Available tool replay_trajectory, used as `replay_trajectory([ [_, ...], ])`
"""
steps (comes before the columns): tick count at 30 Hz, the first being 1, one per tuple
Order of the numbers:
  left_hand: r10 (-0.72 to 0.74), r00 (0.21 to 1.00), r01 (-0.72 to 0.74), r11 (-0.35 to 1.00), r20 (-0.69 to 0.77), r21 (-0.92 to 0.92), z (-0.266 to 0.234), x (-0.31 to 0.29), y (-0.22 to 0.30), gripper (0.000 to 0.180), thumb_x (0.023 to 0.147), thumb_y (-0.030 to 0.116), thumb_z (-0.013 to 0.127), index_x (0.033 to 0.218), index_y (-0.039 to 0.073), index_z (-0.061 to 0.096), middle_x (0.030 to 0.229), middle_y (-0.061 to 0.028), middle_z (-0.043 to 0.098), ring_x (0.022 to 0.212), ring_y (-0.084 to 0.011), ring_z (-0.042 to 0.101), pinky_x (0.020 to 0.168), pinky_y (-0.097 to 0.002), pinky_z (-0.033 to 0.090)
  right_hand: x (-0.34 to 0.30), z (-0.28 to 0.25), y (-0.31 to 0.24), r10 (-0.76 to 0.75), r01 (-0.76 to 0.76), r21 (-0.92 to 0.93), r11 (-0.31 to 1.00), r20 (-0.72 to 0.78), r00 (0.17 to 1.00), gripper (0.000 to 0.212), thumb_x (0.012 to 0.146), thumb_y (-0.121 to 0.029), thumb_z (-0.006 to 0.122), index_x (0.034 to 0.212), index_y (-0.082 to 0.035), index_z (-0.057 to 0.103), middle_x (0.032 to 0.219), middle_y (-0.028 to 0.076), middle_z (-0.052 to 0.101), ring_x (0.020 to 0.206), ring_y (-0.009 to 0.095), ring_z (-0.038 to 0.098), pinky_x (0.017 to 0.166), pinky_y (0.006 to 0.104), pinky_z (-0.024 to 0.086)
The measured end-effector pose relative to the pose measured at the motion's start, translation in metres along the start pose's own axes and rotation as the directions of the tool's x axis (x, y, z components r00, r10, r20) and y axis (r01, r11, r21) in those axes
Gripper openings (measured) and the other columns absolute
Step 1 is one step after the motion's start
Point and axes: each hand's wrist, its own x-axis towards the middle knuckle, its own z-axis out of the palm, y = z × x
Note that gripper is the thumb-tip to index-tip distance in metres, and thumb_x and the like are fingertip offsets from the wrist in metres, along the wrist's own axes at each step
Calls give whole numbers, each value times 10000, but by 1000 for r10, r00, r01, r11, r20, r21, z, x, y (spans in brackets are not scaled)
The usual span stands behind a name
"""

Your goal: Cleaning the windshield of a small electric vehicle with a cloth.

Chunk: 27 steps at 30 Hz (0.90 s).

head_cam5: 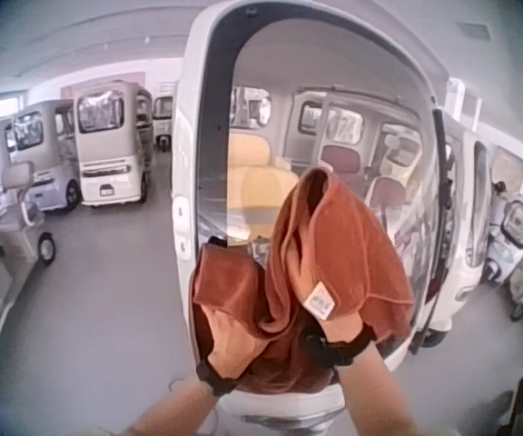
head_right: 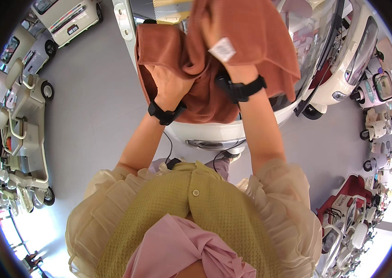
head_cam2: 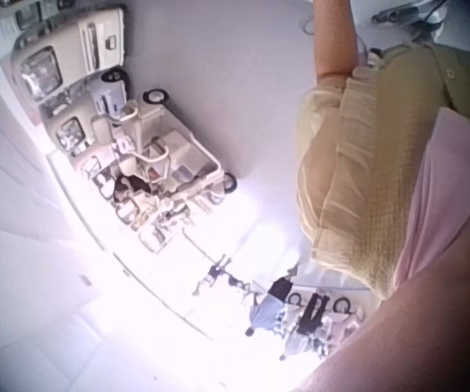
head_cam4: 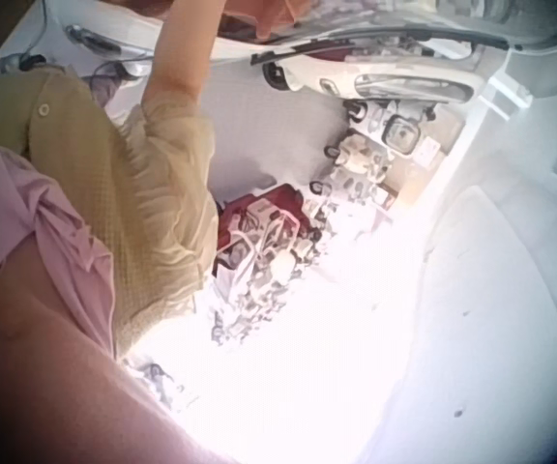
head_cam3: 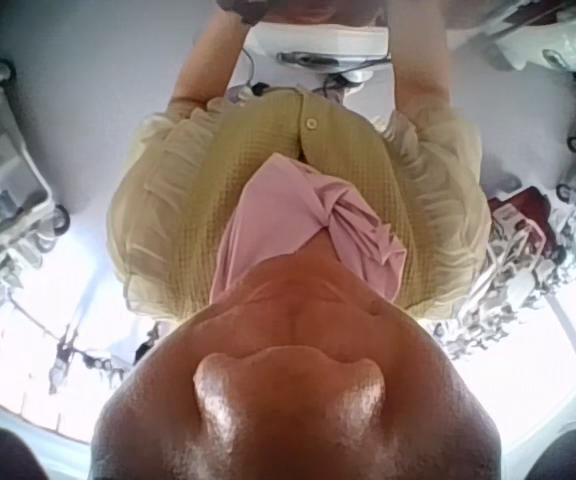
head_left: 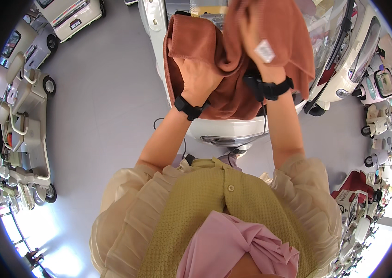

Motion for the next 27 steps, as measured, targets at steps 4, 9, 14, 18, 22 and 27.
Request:
replay_trajectory([
  [4, 6, 999, -17, 976, -50, -218, -10, -19, -11, 853, 728, 439, 780, 1412, 57, 441, 1346, -180, 521, 1232, -384, 480, 992, -482, 388, -28, 11, -26, -120, 130, -71, 989, 139, 983, 501, 1024, -235, 426, 1443, 26, 336, 1465, 255, 392, 1350, 405, 374, 1127, 421, 315],
  [9, -132, 977, 186, 915, 168, -359, -20, -81, -25, 783, 767, 473, 712, 1394, 84, 450, 1369, -164, 515, 1245, -377, 480, 1004, -500, 376, -104, 13, -33, -172, 176, 22, 984, 366, 915, 501, 1030, -237, 413, 1455, 13, 326, 1475, 231, 392, 1355, 373, 373, 1132, 404, 313],
  [14, -87, 939, 173, 956, 333, -238, -32, -155, -56, 586, 784, 321, 713, 1291, 81, 542, 1346, -165, 524, 1238, -385, 468, 1028, -467, 377, -203, -2, -40, -217, 96, 225, 970, 614, 759, 500, 1037, -240, 399, 1467, 1, 316, 1484, 206, 392, 1361, 341, 373, 1137, 386, 311],
  [18, -136, 835, 236, 964, 532, -125, -41, -192, -81, 636, 763, 264, 747, 1330, 84, 523, 1362, -174, 483, 1276, -401, 416, 1073, -472, 340, -258, -19, -53, -255, -14, 336, 942, 741, 621, 500, 1042, -241, 388, 1477, -9, 308, 1491, 187, 392, 1366, 316, 373, 1141, 371, 310],
  [22, -31, 862, 115, 984, 506, -135, -51, -201, -81, 474, 823, 248, 675, 1249, 68, 576, 1302, -182, 532, 1213, -409, 453, 1026, -489, 374, -266, -26, -50, -282, -41, 363, 931, 785, 551, 500, 1047, -243, 376, 1487, -18, 299, 1498, 168, 392, 1370, 290, 372, 1145, 357, 308],
  [27, -160, 873, 239, 964, 462, -119, -44, -181, -78, 525, 796, 281, 727, 1245, 64, 563, 1252, -192, 510, 1126, -413, 467, 955, -489, 393, -231, -34, -2, -255, -42, 338, 940, 780, 572, 500, 1053, -246, 363, 1499, -31, 289, 1507, 144, 392, 1376, 259, 372, 1150, 339, 306],
])
